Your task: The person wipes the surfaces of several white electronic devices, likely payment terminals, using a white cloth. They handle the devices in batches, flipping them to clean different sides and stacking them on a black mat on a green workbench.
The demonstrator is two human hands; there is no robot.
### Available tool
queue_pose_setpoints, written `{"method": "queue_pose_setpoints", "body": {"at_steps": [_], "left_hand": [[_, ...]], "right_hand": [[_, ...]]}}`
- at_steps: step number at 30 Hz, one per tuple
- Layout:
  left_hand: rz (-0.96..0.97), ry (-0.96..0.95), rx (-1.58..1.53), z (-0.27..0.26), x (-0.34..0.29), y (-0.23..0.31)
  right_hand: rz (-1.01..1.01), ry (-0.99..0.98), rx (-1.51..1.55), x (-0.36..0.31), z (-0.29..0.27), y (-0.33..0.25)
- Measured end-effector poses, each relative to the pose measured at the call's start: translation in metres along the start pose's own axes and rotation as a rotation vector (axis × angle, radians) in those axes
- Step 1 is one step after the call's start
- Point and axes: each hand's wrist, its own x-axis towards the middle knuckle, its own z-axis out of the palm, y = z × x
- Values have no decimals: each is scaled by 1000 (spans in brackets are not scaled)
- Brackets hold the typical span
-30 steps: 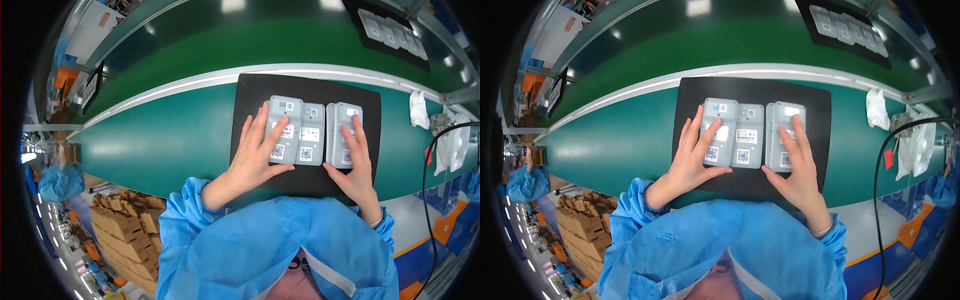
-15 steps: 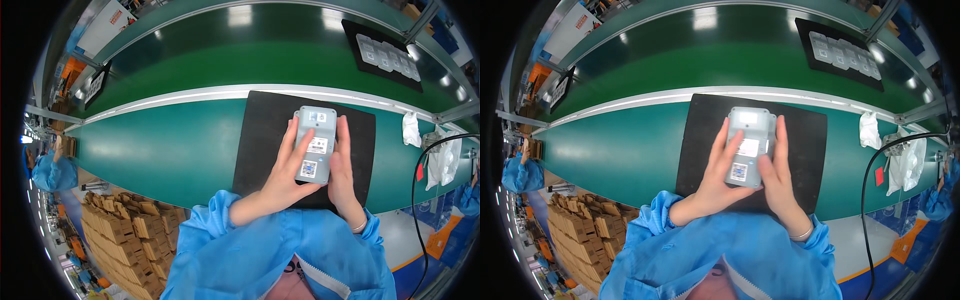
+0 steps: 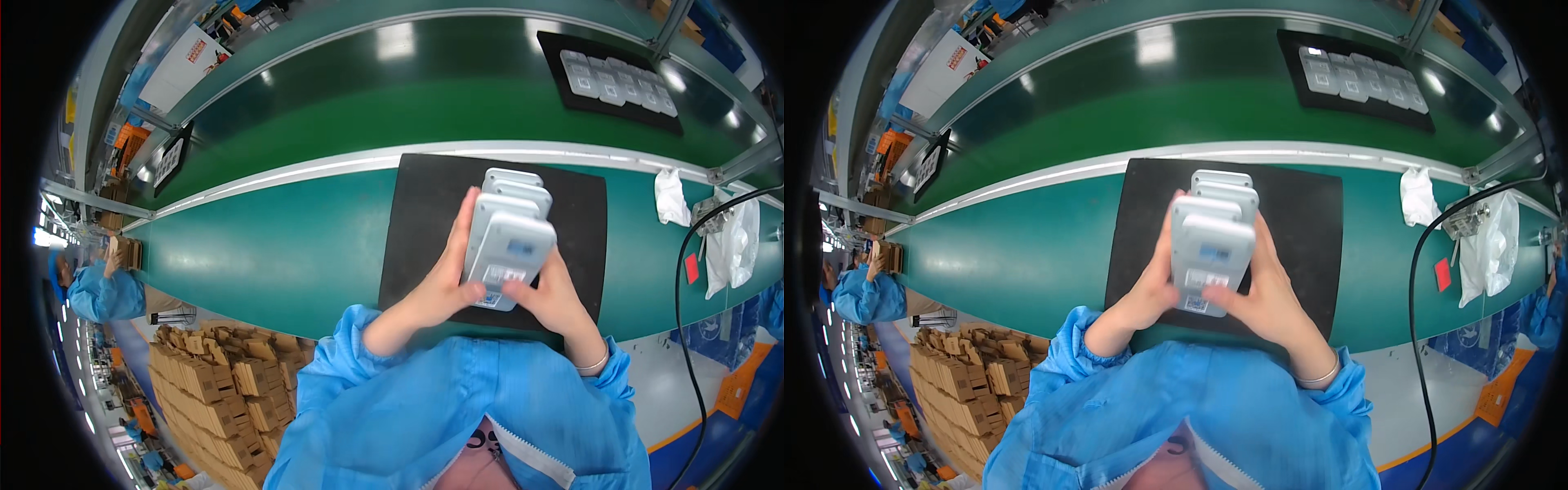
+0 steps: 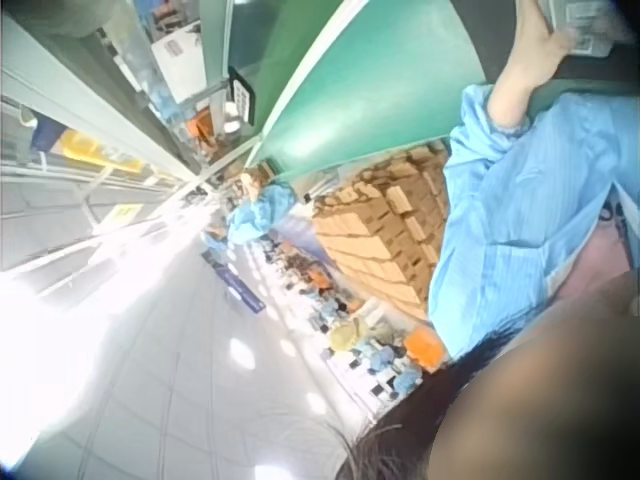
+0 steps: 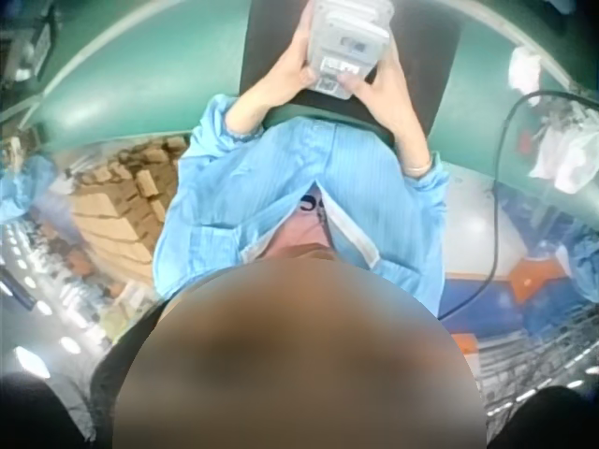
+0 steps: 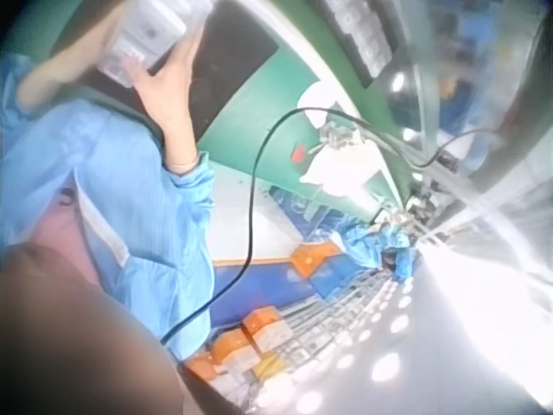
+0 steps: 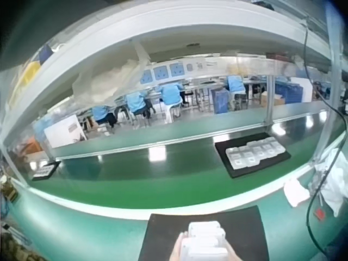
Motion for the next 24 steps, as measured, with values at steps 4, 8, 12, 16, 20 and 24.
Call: {"method": "queue_pose_setpoints", "body": {"at_steps": [4,8,12,16,20,24], "left_hand": [[257,-129,279,-1,-15,-5],[479,-209,423,6,-29,-10],[515,-201,481,8,-36,-7],[542,-202,487,8,-39,-10],[483,-208,428,-3,-39,-11],[97,-302,387,-54,-35,23]], "right_hand": [[-314,40,-114,-26,11,5],[-401,64,-255,-43,24,29],[-318,30,-485,-40,25,27],[-332,71,-415,-39,29,32],[-375,60,-518,-41,12,13],[-360,190,-588,-39,-15,-21]]}}
